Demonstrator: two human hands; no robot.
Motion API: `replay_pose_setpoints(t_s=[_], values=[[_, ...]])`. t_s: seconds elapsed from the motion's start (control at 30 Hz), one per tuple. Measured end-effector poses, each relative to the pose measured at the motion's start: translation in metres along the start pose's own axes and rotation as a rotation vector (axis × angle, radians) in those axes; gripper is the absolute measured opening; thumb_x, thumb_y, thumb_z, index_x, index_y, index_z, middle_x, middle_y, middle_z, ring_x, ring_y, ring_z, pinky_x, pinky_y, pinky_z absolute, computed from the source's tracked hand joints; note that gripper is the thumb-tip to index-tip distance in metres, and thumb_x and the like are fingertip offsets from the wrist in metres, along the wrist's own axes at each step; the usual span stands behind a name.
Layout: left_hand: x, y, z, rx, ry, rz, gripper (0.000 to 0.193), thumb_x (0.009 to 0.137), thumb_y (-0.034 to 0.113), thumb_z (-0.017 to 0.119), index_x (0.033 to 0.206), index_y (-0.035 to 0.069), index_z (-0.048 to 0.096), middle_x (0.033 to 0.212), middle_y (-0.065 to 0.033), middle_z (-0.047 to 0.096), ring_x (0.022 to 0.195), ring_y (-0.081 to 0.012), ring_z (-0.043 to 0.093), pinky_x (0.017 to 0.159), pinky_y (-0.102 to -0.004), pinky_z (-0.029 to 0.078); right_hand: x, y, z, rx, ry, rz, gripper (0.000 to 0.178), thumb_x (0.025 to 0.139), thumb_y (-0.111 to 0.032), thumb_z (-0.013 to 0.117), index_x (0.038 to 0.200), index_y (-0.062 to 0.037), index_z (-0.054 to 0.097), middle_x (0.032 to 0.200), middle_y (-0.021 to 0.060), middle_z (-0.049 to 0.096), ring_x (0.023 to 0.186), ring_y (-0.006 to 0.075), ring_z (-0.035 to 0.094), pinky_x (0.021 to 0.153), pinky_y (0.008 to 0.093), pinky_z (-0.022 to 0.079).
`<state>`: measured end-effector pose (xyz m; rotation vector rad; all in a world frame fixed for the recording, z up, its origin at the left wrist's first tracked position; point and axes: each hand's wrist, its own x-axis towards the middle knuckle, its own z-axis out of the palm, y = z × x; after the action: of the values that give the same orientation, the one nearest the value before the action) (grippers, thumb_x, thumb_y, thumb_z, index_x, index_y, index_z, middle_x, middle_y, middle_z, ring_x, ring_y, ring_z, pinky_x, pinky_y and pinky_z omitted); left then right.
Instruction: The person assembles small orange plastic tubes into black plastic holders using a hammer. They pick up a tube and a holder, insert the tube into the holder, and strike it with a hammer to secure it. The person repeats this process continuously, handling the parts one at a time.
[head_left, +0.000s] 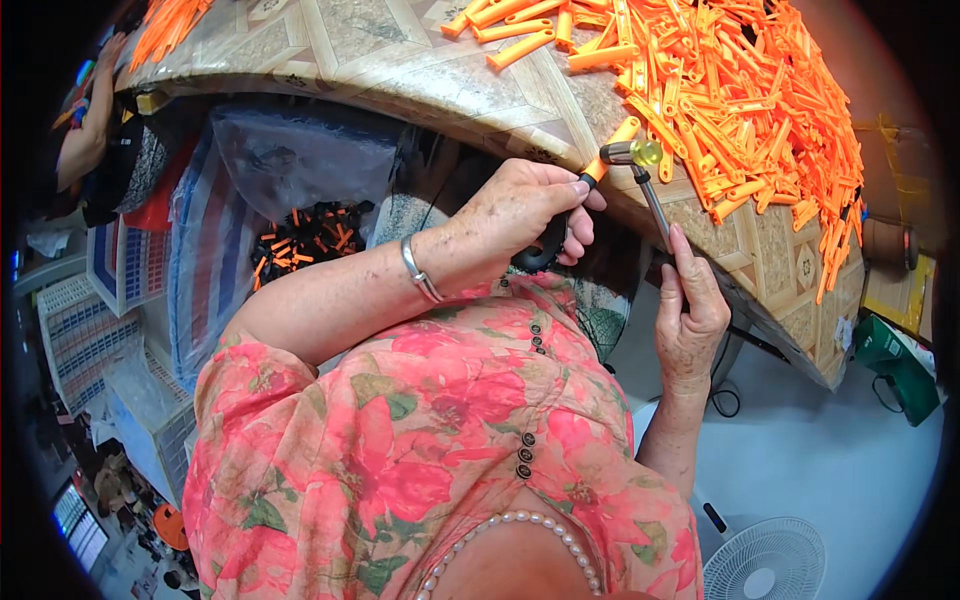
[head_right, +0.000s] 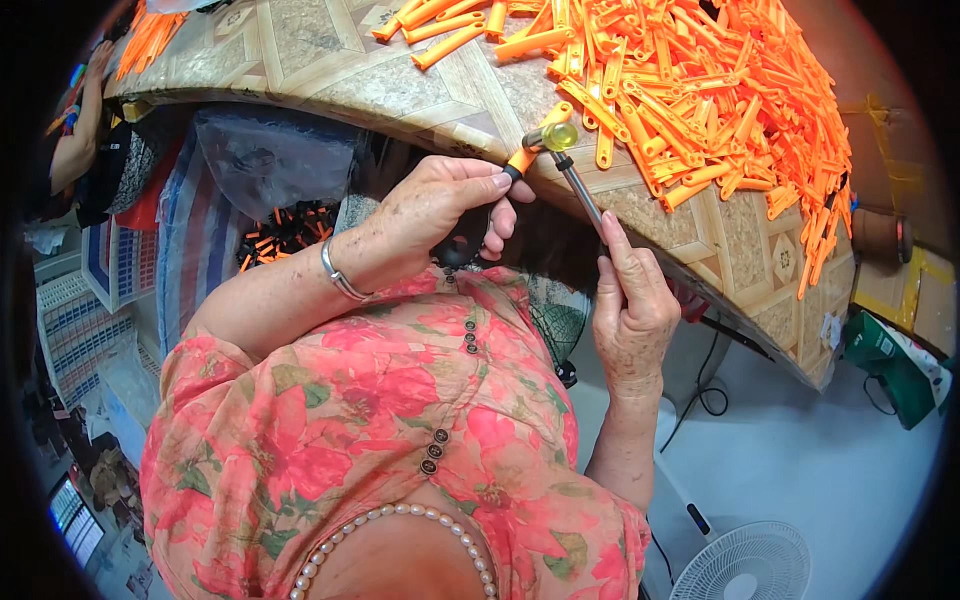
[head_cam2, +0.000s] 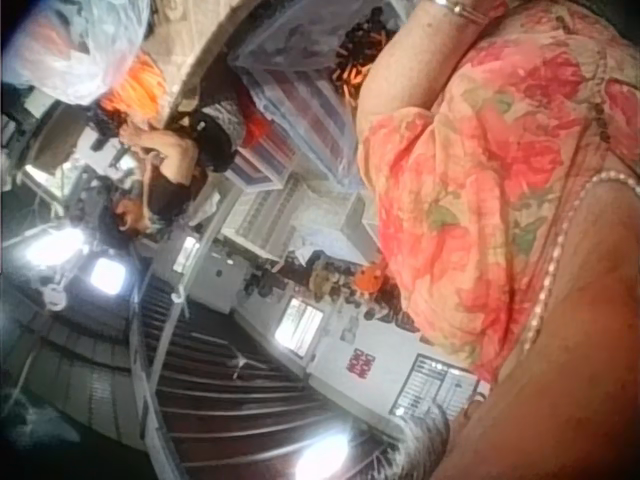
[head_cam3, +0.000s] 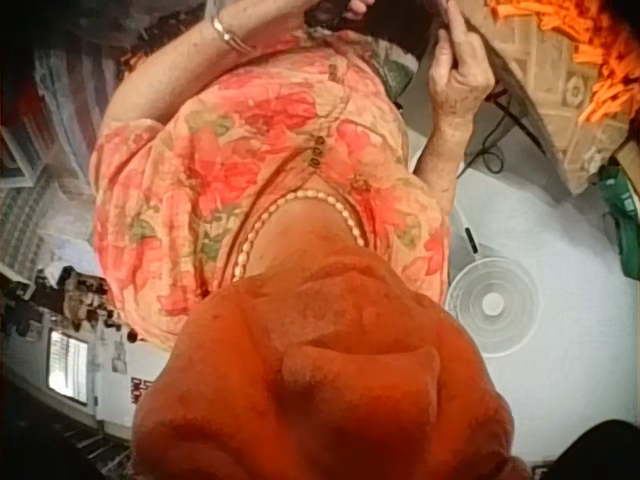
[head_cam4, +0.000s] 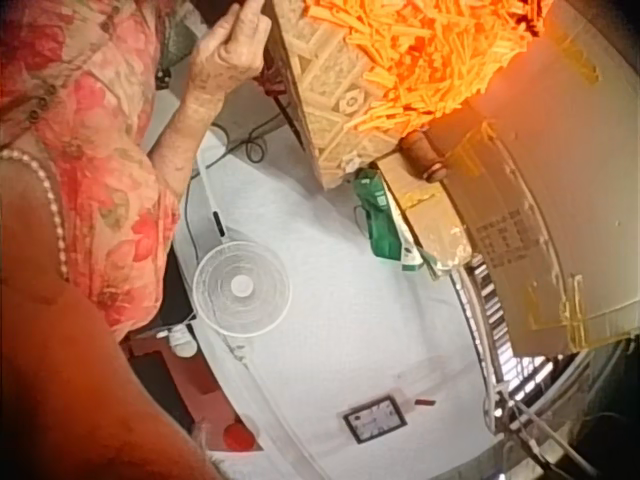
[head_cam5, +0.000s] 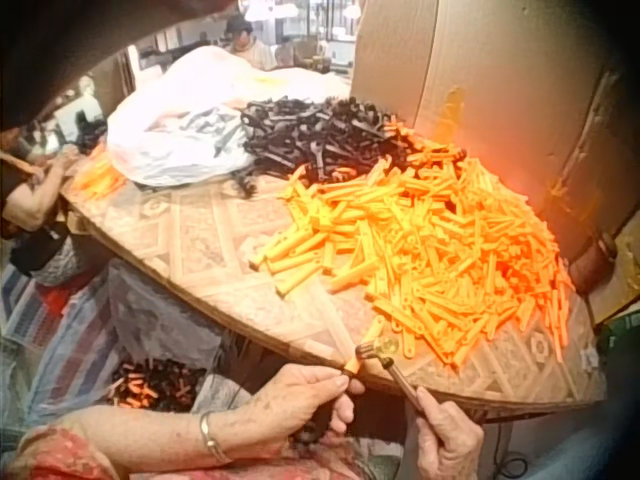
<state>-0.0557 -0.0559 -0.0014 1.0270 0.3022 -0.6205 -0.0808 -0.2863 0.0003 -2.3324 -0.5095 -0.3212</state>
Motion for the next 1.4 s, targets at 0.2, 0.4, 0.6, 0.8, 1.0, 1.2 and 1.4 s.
replay_pose_setpoints(t_s=[0.2, 0.4, 0.6, 0.8, 1.0, 1.2, 1.4], values=[[-0.003, 0.008, 0.009, -0.013, 0.077, -0.034, 0.024, 0.098, 0.016, 0.049, 0.098, -0.004, 0.063, 0.07, -0.0057, 0.064, 0.057, -0.0128, 0.06, 0.054, -0.0255, 0.052, 0.0, -0.009, -0.003, -0.048, 0.103, -0.07, 0.048, 0.083, 0.006, 0.063, 0.127, -0.0136, 0.062, 0.082, 0.0087, 0.061, 0.066, 0.0192, 0.058, 0.063, 0.0293, 0.049], [-0.001, 0.002, 0.01, 0.023, 0.107, 0.005, 0.023, 0.098, 0.015, 0.049, 0.096, -0.003, 0.063, 0.069, -0.0066, 0.065, 0.058, -0.013, 0.061, 0.055, -0.0263, 0.052, -0.003, -0.005, -0.004, -0.142, -0.029, -0.049, 0.052, 0.08, 0.007, 0.065, 0.126, -0.0165, 0.064, 0.076, 0.0064, 0.056, 0.063, 0.0211, 0.058, 0.06, 0.0337, 0.049], [-0.003, 0.006, 0.013, 0.084, 0.115, 0.009, 0.023, 0.099, 0.015, 0.049, 0.094, -0.001, 0.063, 0.069, -0.0065, 0.065, 0.059, -0.013, 0.061, 0.056, -0.0263, 0.052, -0.004, -0.009, -0.005, -0.149, 0.032, -0.114, 0.051, 0.08, 0.005, 0.066, 0.126, -0.0164, 0.064, 0.076, 0.0058, 0.057, 0.062, 0.0203, 0.058, 0.058, 0.0325, 0.048], [0.001, 0.001, 0.009, 0.06, 0.102, 0.031, 0.023, 0.099, 0.016, 0.049, 0.094, -0.001, 0.063, 0.069, -0.0069, 0.065, 0.059, -0.0134, 0.062, 0.056, -0.0268, 0.053, -0.002, -0.008, -0.004, -0.131, 0.011, -0.114, 0.046, 0.081, 0.005, 0.064, 0.124, -0.0125, 0.065, 0.08, 0.0072, 0.061, 0.064, 0.0198, 0.06, 0.06, 0.032, 0.05], [-0.001, 0.004, 0.011, 0.091, 0.12, 0.013, 0.023, 0.099, 0.015, 0.049, 0.095, -0.002, 0.063, 0.07, -0.007, 0.065, 0.058, -0.0133, 0.062, 0.056, -0.0263, 0.053, 0.001, -0.001, -0.006, -0.156, 0.048, -0.124, 0.045, 0.082, 0.005, 0.064, 0.124, -0.0107, 0.064, 0.084, 0.0086, 0.063, 0.067, 0.0189, 0.062, 0.063, 0.0299, 0.05], [-0.004, 0.005, 0.01, 0.125, 0.109, 0.015, 0.023, 0.099, 0.016, 0.049, 0.096, -0.002, 0.064, 0.07, -0.0058, 0.065, 0.058, -0.0124, 0.062, 0.055, -0.0259, 0.053, 0.006, -0.005, -0.004, -0.072, 0.068, -0.104, 0.045, 0.086, 0.002, 0.063, 0.128, -0.0148, 0.063, 0.082, 0.0088, 0.061, 0.064, 0.0197, 0.058, 0.061, 0.0315, 0.049], [-0.004, 0.008, 0.001, 0.253, 0.066, 0.054, 0.026, 0.098, 0.02, 0.052, 0.096, -0.002, 0.065, 0.071, -0.0043, 0.065, 0.058, -0.0106, 0.061, 0.055, -0.0244, 0.052, 0.006, 0.005, -0.004, -0.081, -0.001, -0.076, 0.042, 0.089, 0.002, 0.061, 0.129, -0.011, 0.061, 0.084, 0.0056, 0.063, 0.065, 0.0161, 0.057, 0.062, 0.0291, 0.049]])
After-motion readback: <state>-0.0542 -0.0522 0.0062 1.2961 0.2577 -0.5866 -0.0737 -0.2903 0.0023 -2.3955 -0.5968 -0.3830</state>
